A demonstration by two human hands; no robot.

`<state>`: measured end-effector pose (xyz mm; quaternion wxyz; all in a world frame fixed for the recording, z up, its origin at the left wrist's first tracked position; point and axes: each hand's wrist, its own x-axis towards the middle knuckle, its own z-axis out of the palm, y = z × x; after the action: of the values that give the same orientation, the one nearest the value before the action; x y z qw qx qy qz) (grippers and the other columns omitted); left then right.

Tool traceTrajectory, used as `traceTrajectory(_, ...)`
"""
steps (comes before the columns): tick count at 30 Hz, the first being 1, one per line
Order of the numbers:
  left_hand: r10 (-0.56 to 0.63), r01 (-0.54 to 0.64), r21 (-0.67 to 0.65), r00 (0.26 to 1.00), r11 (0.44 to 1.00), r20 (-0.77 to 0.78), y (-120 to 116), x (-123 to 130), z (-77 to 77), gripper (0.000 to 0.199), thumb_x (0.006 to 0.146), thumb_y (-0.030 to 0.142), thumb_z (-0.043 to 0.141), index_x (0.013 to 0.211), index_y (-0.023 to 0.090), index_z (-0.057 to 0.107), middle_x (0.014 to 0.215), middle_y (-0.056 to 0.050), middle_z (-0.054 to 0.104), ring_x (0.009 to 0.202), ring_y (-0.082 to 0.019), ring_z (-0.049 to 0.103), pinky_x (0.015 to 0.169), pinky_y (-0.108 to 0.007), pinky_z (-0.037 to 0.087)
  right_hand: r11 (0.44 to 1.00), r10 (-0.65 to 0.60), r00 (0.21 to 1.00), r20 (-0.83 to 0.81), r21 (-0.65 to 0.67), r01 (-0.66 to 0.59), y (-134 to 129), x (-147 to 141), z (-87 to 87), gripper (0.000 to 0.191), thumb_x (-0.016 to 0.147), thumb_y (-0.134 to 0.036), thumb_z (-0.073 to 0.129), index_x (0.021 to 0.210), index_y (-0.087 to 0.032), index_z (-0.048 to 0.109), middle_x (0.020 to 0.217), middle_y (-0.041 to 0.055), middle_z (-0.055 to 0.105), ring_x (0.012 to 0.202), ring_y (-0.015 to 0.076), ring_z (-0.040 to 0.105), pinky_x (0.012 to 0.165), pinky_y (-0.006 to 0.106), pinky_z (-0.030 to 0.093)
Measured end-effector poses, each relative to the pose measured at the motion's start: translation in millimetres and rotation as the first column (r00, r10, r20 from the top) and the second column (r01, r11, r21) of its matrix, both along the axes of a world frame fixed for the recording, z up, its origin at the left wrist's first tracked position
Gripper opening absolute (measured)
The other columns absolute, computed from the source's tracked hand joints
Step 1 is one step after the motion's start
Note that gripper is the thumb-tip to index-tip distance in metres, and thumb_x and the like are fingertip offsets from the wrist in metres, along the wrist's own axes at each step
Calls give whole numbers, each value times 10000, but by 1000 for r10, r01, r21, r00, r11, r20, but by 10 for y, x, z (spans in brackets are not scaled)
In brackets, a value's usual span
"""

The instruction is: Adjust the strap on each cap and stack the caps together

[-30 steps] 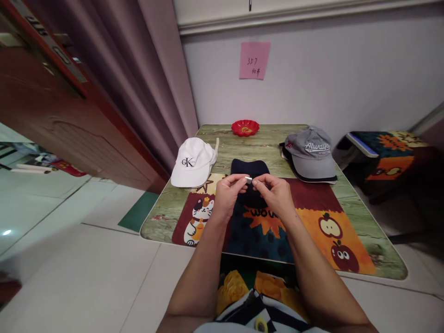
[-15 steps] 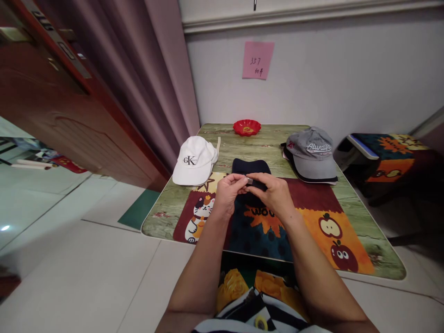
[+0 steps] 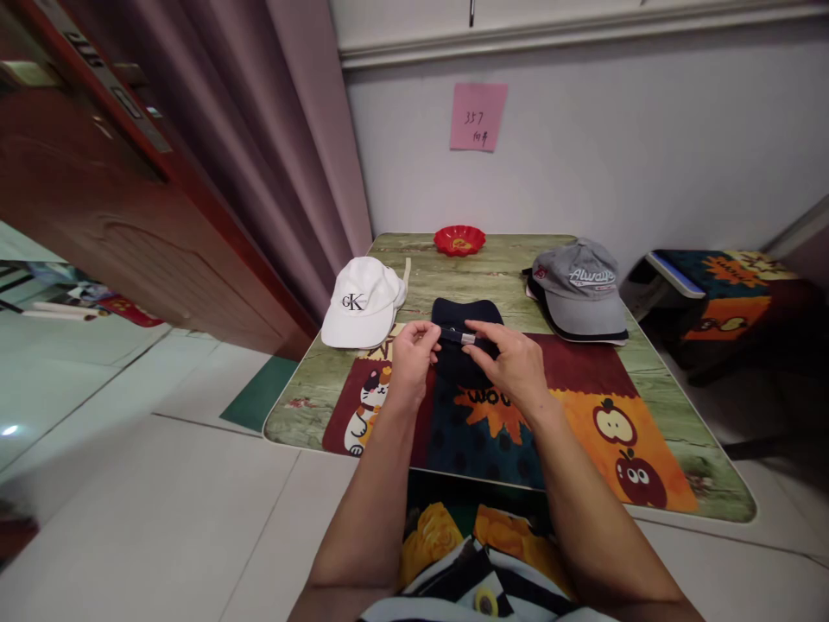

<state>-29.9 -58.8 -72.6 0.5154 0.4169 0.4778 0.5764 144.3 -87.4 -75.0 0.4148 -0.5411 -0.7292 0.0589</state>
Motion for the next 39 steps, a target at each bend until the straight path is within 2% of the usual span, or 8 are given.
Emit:
traceTrajectory(4,-182,227,105,927,968,-327,69,-62,133,458,753,384,768,1155,187,675,899,-28,670,516,-67,470,469,-210,336,989,135,984,-114,-52,-142,26,117,8,587,841,-224,711,1406,-281,565,1054,16,764,1012,240,689,970,427,484)
traceTrajectory(8,-448,535,-38,663,844,-599,222,-159,304,449,811,447,715,1160,164,722,720,-7,645,522,-110,485,484,-238,320,979,153,967,-202,-105,-177,30,249,3,498,840,-231,697,1329,-286,623,1040,17,768,1009,237,697,994,445,481)
traceTrajectory(13,-510,672,-20,542,740,-668,398,-187,420,395,772,497,753,1041,209,777,1043,-54,750,910,-199,664,738,-259,480,972,163,963,-216,-135,-195,33,440,-18,312,873,-357,692,1164,-249,718,1107,66,761,1032,256,695,953,425,509)
traceTrajectory(16,-524,702,9,539,712,-660,421,-199,464,284,731,460,790,877,217,805,921,-54,766,857,-202,679,726,-260,485,966,182,960,-211,-145,-215,52,541,-35,257,965,-379,564,1074,-234,746,1102,69,755,1055,242,687,950,392,504)
traceTrajectory(22,-485,639,12,596,769,-639,335,-227,582,200,609,343,858,744,213,789,582,-1,653,470,-130,527,473,-233,372,955,186,951,-245,-183,-234,80,614,-28,382,1027,-434,439,1038,-223,758,1089,66,760,1066,230,688,998,389,490)
traceTrajectory(25,-471,659,57,593,750,-653,356,-231,608,186,584,313,862,731,225,791,617,-7,684,495,-140,566,491,-228,396,935,238,944,-229,-208,-287,100,641,-8,330,988,-453,528,1066,-226,755,1132,77,751,1075,237,686,981,390,504)
traceTrajectory(34,-567,731,-68,464,679,-681,552,-301,500,89,729,292,751,764,226,799,698,-22,706,611,-162,588,563,-224,397,905,294,946,-136,-277,-322,247,669,40,226,935,-401,631,851,-220,739,1131,81,748,1081,247,684,1067,480,421)
traceTrajectory(39,-490,687,-18,499,726,-715,523,-401,501,194,692,305,805,880,259,820,881,-47,746,774,-209,648,673,-253,474,890,327,929,-176,-275,-365,242,773,120,253,963,-305,569,1150,-252,730,1186,79,732,1137,233,666,1040,432,469)
